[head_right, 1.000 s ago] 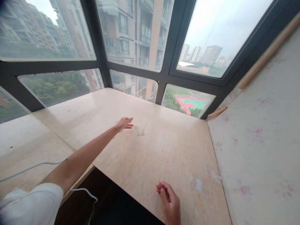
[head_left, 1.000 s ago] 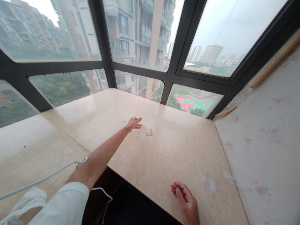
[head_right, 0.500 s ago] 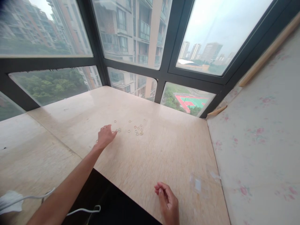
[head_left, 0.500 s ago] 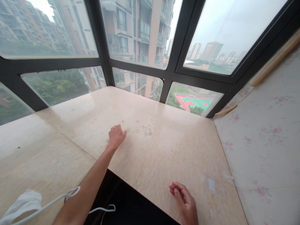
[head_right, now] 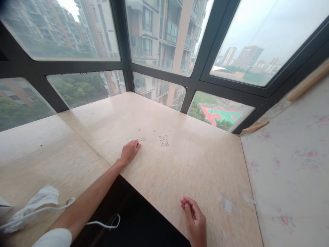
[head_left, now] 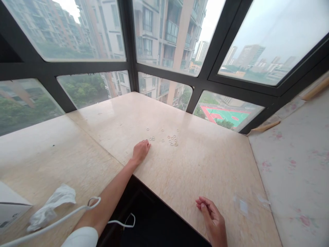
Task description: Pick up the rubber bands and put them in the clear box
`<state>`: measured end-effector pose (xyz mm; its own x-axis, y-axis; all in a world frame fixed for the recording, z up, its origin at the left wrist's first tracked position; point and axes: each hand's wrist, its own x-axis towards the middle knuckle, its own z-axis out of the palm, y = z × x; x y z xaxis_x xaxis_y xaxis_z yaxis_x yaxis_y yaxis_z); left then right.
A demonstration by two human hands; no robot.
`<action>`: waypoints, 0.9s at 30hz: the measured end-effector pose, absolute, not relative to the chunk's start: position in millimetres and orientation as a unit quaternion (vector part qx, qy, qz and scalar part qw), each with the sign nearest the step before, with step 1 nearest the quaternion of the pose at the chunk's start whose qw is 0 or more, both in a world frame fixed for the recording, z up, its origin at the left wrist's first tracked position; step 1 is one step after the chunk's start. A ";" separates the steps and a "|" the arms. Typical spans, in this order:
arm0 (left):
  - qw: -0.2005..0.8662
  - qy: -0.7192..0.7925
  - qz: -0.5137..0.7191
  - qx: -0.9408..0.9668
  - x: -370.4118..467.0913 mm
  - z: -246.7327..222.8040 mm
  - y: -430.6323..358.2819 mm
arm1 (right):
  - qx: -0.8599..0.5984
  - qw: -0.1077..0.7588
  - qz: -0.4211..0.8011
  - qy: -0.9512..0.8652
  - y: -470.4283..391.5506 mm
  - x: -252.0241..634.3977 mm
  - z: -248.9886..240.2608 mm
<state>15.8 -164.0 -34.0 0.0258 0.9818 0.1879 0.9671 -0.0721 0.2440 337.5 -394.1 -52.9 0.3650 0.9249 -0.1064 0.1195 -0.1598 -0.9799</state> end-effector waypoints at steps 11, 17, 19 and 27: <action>0.028 0.657 0.185 0.730 -14.5 -24.0 -155.6 | -0.672 0.497 0.378 -0.397 -393.6 333.0 -48.4; 0.005 0.635 0.194 0.748 -35.5 -16.2 -179.1 | -0.682 0.486 0.373 -0.399 -392.4 333.3 -49.3; 0.017 0.609 0.170 0.774 -42.6 -16.3 -186.3 | -0.681 0.483 0.372 -0.406 -391.9 333.6 -50.0; 0.096 0.599 0.149 0.781 -66.4 -23.0 -195.6 | -0.676 0.480 0.365 -0.423 -392.2 332.5 -48.5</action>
<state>-66.4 -195.6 -23.0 0.2372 0.9643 0.1174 0.9073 -0.2631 0.3280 332.5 -392.2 -48.5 0.3756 0.9227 -0.0869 0.2226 -0.1808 -0.9580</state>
